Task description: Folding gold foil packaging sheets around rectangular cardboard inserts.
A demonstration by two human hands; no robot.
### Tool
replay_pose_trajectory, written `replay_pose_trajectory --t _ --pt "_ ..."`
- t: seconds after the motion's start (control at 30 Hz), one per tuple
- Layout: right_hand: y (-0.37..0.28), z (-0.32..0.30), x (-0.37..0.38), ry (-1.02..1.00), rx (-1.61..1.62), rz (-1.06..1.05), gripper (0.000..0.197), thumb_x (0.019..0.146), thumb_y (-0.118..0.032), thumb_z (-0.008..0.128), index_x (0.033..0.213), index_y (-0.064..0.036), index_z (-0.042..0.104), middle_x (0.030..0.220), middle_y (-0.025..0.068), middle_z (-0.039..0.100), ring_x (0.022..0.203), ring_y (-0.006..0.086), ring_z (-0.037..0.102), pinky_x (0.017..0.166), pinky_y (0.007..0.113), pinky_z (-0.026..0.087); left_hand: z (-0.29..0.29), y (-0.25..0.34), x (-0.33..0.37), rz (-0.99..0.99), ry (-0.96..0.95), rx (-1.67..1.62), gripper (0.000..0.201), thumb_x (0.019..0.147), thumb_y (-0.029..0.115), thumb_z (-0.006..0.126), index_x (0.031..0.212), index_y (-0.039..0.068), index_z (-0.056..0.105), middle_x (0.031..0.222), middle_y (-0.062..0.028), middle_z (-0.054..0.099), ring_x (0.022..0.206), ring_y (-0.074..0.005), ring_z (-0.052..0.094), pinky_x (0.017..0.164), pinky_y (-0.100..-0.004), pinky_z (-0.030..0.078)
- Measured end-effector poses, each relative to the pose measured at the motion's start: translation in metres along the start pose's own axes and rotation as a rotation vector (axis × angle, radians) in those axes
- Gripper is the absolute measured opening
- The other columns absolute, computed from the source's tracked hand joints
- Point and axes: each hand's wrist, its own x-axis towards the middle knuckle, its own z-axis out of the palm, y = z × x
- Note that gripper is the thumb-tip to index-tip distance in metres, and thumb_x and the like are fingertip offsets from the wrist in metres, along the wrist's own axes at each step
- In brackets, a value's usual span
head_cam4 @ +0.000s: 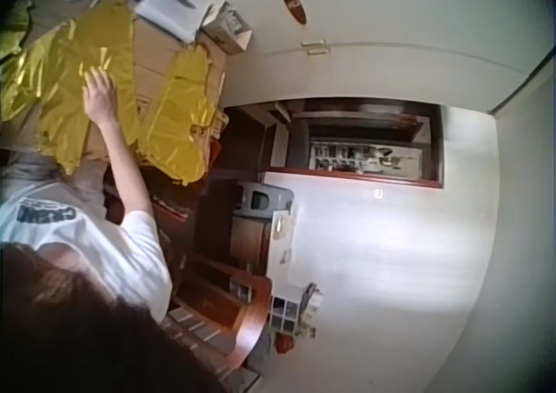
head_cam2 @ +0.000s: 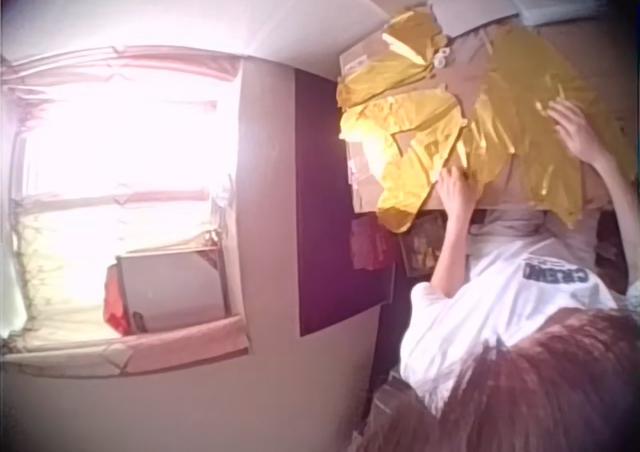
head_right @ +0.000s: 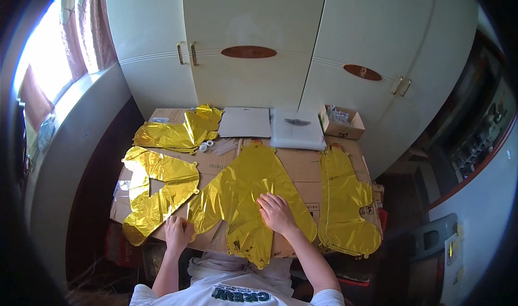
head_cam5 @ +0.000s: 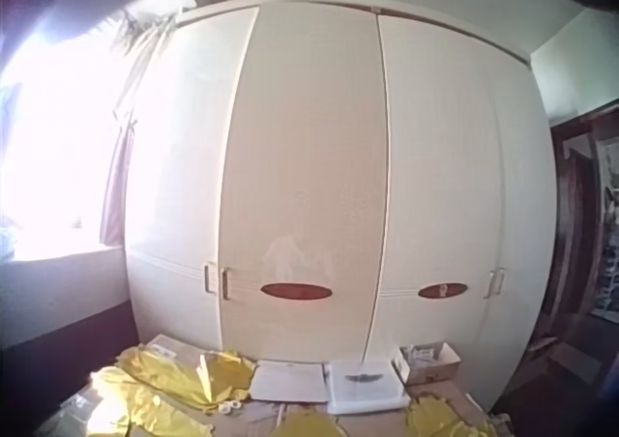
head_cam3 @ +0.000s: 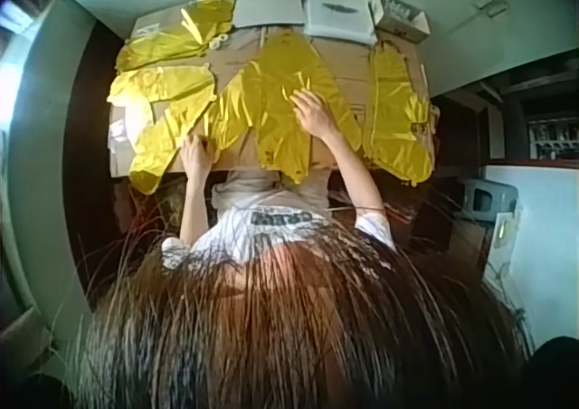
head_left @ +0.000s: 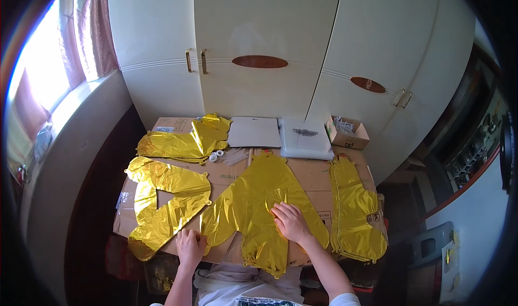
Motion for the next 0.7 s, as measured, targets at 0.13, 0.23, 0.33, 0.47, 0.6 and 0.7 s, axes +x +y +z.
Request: replay_pose_trajectory --t 0.13,0.23,0.33,0.47,0.6,0.7 --pt "0.001 0.002 -0.002 0.020 0.031 -0.007 0.036 0.094 -0.024 0.058 0.127 -0.0084 0.061 0.134 0.0086 0.057 0.130 0.0271 0.048 0.111 0.045 0.035 -0.013 0.009 -0.001 -0.122 0.002 -0.311 0.021 0.083 0.009 0.069 0.094 0.004 0.052 0.079 -0.0105 0.060 0.070 -0.0272 0.060 0.065 -0.0375 0.048" --pt "0.003 0.004 -0.002 0.053 0.061 -0.014 0.036 0.094 -0.024 0.060 0.126 -0.0082 0.061 0.133 0.0086 0.058 0.129 0.0274 0.049 0.110 0.045 0.036 -0.021 0.026 0.003 -0.148 0.047 -0.562 0.026 0.084 0.003 0.067 0.104 0.003 0.050 0.077 -0.0104 0.064 0.060 -0.0215 0.062 0.056 -0.0319 0.049" --pt "0.004 0.004 -0.002 0.089 0.073 -0.018 0.034 0.093 -0.022 0.061 0.124 -0.0080 0.062 0.130 0.0077 0.060 0.128 0.0270 0.050 0.109 0.045 0.037 -0.033 0.061 0.009 -0.035 0.063 -0.634 0.036 0.083 0.001 0.068 0.114 0.004 0.048 0.077 -0.0100 0.064 0.059 -0.0176 0.062 0.054 -0.0303 0.049" --pt "0.002 0.002 -0.001 0.120 0.067 -0.044 0.029 0.093 -0.018 0.062 0.119 -0.0073 0.065 0.127 0.0071 0.062 0.125 0.0270 0.052 0.107 0.044 0.039 -0.029 0.103 0.010 0.200 0.052 -0.609 0.042 0.080 0.002 0.070 0.118 0.004 0.053 0.080 -0.0073 0.063 0.073 -0.0220 0.064 0.068 -0.0347 0.051" --pt "-0.001 -0.004 0.000 0.162 0.115 -0.034 0.027 0.091 -0.014 0.063 0.117 -0.0069 0.066 0.125 0.0090 0.063 0.123 0.0280 0.055 0.106 0.044 0.040 -0.006 0.138 0.018 0.468 -0.151 -0.526 0.048 0.078 0.008 0.071 0.123 0.007 0.053 0.084 -0.0040 0.063 0.091 -0.0289 0.061 0.098 -0.0479 0.039" --pt "0.003 -0.004 0.001 0.158 0.298 0.038 0.031 0.089 -0.012 0.061 0.119 -0.0036 0.065 0.128 0.0109 0.062 0.126 0.0292 0.053 0.109 0.042 0.038 0.024 0.151 0.018 0.589 -0.278 -0.538 0.050 0.079 0.010 0.069 0.126 0.008 0.052 0.083 -0.0037 0.062 0.091 -0.0257 0.063 0.105 -0.0498 0.036"
